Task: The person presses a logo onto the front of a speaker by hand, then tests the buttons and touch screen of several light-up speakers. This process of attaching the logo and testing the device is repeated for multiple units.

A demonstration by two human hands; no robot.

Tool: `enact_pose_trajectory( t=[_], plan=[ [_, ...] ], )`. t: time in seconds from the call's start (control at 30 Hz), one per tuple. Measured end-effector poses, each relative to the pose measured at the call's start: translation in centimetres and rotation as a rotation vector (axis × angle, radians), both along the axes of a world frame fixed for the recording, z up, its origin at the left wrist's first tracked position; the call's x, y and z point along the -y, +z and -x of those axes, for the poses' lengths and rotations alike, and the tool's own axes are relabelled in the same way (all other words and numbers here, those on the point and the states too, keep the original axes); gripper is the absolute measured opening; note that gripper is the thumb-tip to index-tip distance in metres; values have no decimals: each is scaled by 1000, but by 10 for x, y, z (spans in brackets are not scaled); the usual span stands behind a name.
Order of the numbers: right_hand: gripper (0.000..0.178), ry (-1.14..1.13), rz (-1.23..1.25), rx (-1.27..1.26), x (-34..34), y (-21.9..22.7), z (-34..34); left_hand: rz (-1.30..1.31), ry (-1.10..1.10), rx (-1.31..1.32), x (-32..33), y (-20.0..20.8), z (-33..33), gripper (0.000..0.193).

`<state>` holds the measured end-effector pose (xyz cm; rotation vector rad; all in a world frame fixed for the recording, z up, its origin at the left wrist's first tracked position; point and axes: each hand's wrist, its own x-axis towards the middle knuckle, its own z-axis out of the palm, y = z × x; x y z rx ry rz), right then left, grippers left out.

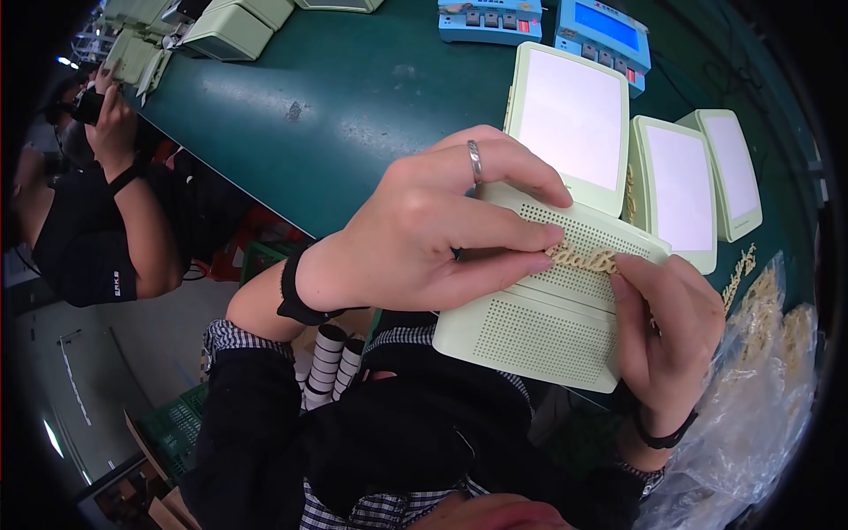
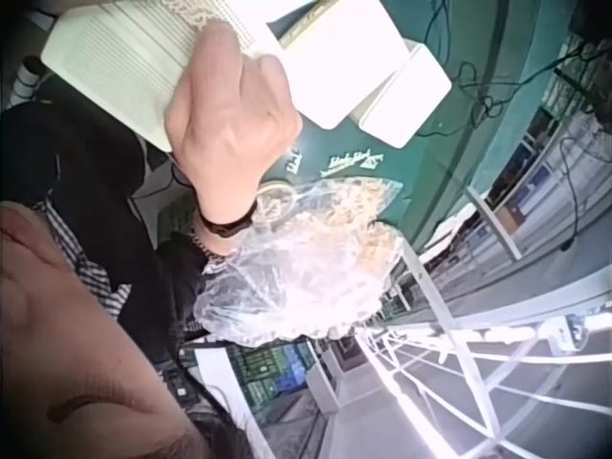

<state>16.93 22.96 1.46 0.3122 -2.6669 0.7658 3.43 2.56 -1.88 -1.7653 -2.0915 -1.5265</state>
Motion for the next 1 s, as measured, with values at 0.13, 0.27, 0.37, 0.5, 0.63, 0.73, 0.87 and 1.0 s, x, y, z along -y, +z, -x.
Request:
enact_pose_trajectory(
  t=[0.13, 0.27, 0.37, 0.5, 0.63, 0.73, 0.87, 1.0],
  plan=[
    [16, -4, 8, -2, 1, -4, -1, 4, -43, 3, 1, -4, 2, 25],
    [26, -5, -44, 2, 3, -3, 1, 2, -5, 332, 6, -4, 1, 32],
    [20, -21, -40, 6, 7, -4, 0, -15, -20, 342, 9, -8, 1, 36],
    [17, -53, -41, -12, 9, -8, -7, -51, -48, 325, 7, -15, -6, 34],
    [17, -66, -43, -22, 11, -12, -7, -83, -55, 298, 8, -22, -7, 29],
    [17, -76, -36, -11, 12, -8, -6, -87, -56, 303, 8, -20, -6, 26],
    [18, -86, -29, 6, 11, -7, -3, -90, -53, 321, 5, -21, -3, 22],
    [20, -76, -35, 12, 9, -4, 0, -103, -47, 292, 3, -19, -2, 20]
  ],
)
